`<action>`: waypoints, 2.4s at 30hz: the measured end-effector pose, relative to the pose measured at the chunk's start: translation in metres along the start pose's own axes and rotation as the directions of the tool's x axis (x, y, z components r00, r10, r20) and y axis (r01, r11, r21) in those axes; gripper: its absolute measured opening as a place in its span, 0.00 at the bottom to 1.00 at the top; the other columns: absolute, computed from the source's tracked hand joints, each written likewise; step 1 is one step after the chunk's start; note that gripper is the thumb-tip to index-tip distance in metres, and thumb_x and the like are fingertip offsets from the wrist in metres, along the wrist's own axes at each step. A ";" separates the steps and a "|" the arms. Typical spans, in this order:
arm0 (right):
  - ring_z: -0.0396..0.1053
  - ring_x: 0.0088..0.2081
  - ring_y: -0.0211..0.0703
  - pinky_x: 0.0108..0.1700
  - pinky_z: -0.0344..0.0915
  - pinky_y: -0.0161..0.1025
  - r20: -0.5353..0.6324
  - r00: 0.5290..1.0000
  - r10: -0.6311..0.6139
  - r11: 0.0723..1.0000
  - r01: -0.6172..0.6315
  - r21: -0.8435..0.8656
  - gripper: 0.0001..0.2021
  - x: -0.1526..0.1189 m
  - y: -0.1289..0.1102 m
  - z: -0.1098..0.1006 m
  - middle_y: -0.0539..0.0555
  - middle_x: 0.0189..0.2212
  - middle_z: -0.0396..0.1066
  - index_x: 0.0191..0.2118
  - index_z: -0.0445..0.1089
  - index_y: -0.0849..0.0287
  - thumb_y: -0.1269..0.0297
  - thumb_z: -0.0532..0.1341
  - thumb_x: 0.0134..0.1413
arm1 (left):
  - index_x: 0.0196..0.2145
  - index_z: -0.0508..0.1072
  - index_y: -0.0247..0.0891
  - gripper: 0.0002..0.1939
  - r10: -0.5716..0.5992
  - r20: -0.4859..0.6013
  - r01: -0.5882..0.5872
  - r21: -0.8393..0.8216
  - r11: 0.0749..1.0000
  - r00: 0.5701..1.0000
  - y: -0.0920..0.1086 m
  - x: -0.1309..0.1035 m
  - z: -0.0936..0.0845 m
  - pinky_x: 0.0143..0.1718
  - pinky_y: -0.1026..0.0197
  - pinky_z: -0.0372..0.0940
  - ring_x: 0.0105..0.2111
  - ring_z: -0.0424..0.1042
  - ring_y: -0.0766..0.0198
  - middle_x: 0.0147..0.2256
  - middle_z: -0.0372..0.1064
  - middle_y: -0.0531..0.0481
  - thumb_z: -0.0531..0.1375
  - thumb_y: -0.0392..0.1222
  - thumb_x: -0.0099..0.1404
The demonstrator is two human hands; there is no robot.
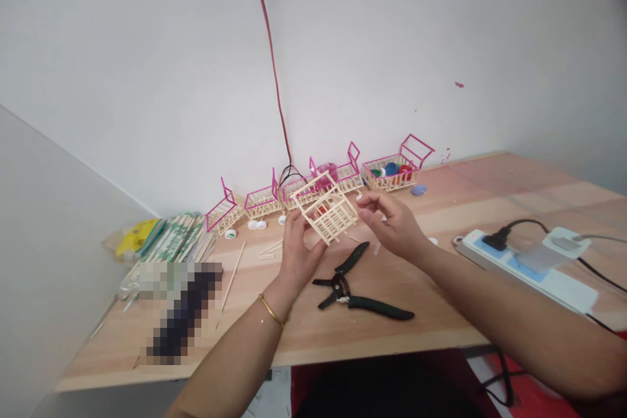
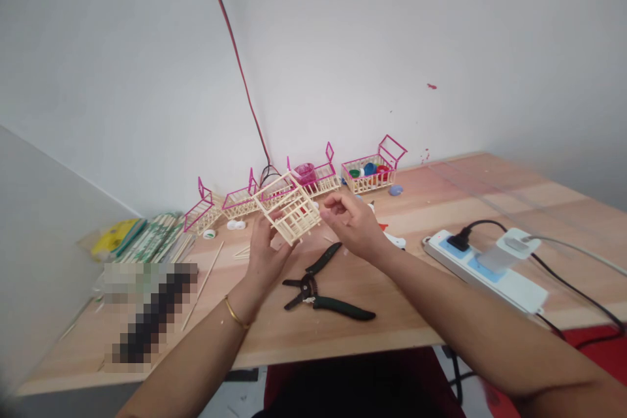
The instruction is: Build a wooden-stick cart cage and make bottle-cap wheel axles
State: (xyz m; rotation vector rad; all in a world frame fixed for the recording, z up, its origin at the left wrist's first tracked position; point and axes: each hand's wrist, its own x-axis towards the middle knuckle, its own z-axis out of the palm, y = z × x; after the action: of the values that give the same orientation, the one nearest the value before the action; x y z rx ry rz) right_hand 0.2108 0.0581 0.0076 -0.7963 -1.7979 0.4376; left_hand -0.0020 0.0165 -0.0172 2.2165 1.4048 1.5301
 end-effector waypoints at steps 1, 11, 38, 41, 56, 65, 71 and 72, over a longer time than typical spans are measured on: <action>0.67 0.34 0.41 0.36 0.63 0.38 0.028 1.000 -0.003 1.000 0.003 0.005 0.10 0.000 0.000 0.001 0.53 0.34 0.68 0.40 0.64 0.57 0.58 0.58 0.57 | 0.55 0.60 0.43 0.29 0.015 0.000 -0.015 0.017 1.000 1.000 0.001 0.000 0.000 0.52 0.49 0.63 0.54 0.60 0.54 0.51 0.59 0.43 0.63 0.35 0.58; 0.66 0.38 0.44 0.39 0.66 0.41 0.237 0.968 -0.088 0.991 0.061 0.119 0.06 0.001 -0.004 0.003 0.56 0.36 0.68 0.40 0.66 0.56 0.62 0.57 0.59 | 0.58 0.57 0.39 0.30 0.147 -0.044 -0.138 0.165 0.977 0.988 0.001 0.004 -0.005 0.58 0.43 0.55 0.60 0.54 0.50 0.57 0.55 0.37 0.60 0.37 0.59; 0.67 0.44 0.48 0.46 0.65 0.46 0.233 0.954 -0.187 0.982 0.179 0.056 0.07 0.002 0.005 0.005 0.57 0.40 0.69 0.38 0.67 0.56 0.60 0.61 0.55 | 0.61 0.52 0.42 0.39 0.148 0.031 -0.151 0.119 0.981 0.988 0.009 0.004 -0.008 0.60 0.42 0.52 0.63 0.46 0.48 0.62 0.44 0.35 0.65 0.47 0.56; 0.67 0.41 0.47 0.43 0.65 0.45 0.214 0.962 -0.167 0.986 0.159 0.057 0.07 0.002 0.002 0.004 0.57 0.38 0.69 0.36 0.66 0.56 0.59 0.61 0.55 | 0.59 0.56 0.42 0.36 0.138 0.063 -0.143 0.090 0.986 0.988 0.008 0.004 -0.007 0.59 0.41 0.53 0.62 0.50 0.48 0.61 0.47 0.37 0.65 0.48 0.56; 0.67 0.35 0.42 0.39 0.67 0.42 0.208 0.978 0.006 0.975 -0.052 0.217 0.17 -0.002 0.006 0.004 0.53 0.34 0.67 0.49 0.63 0.56 0.57 0.60 0.56 | 0.53 0.64 0.38 0.28 -0.155 0.154 0.206 -0.409 0.889 0.976 0.002 0.005 -0.002 0.56 0.47 0.59 0.54 0.64 0.52 0.53 0.65 0.39 0.64 0.48 0.57; 0.65 0.46 0.51 0.43 0.67 0.48 0.204 0.974 -0.104 0.992 0.116 -0.050 0.22 0.002 0.011 0.006 0.59 0.47 0.66 0.53 0.61 0.55 0.59 0.63 0.53 | 0.50 0.67 0.36 0.26 -0.354 0.295 0.439 -0.774 0.457 0.888 -0.009 0.003 0.007 0.51 0.47 0.65 0.50 0.69 0.53 0.50 0.68 0.39 0.57 0.57 0.62; 0.67 0.42 0.48 0.41 0.70 0.47 0.158 0.981 -0.109 0.993 0.116 -0.033 0.20 -0.001 0.012 0.009 0.59 0.45 0.67 0.52 0.62 0.55 0.60 0.63 0.53 | 0.50 0.67 0.37 0.27 -0.369 0.322 0.467 -0.775 0.427 0.872 -0.007 0.003 0.007 0.50 0.47 0.65 0.49 0.69 0.53 0.50 0.67 0.40 0.63 0.54 0.57; 0.67 0.40 0.47 0.40 0.70 0.46 0.149 0.983 -0.111 0.993 0.117 -0.029 0.20 -0.002 0.011 0.008 0.59 0.45 0.67 0.52 0.62 0.55 0.60 0.62 0.53 | 0.50 0.66 0.37 0.27 -0.367 0.323 0.468 -0.769 0.436 0.872 -0.006 0.003 0.007 0.51 0.47 0.65 0.49 0.69 0.53 0.50 0.68 0.40 0.65 0.51 0.56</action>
State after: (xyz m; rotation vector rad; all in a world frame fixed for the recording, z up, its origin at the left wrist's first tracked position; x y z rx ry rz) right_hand 0.2065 0.0651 -0.0032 -0.6978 -1.9838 0.3968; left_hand 0.0002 0.0252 -0.0216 1.2020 0.7882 1.4062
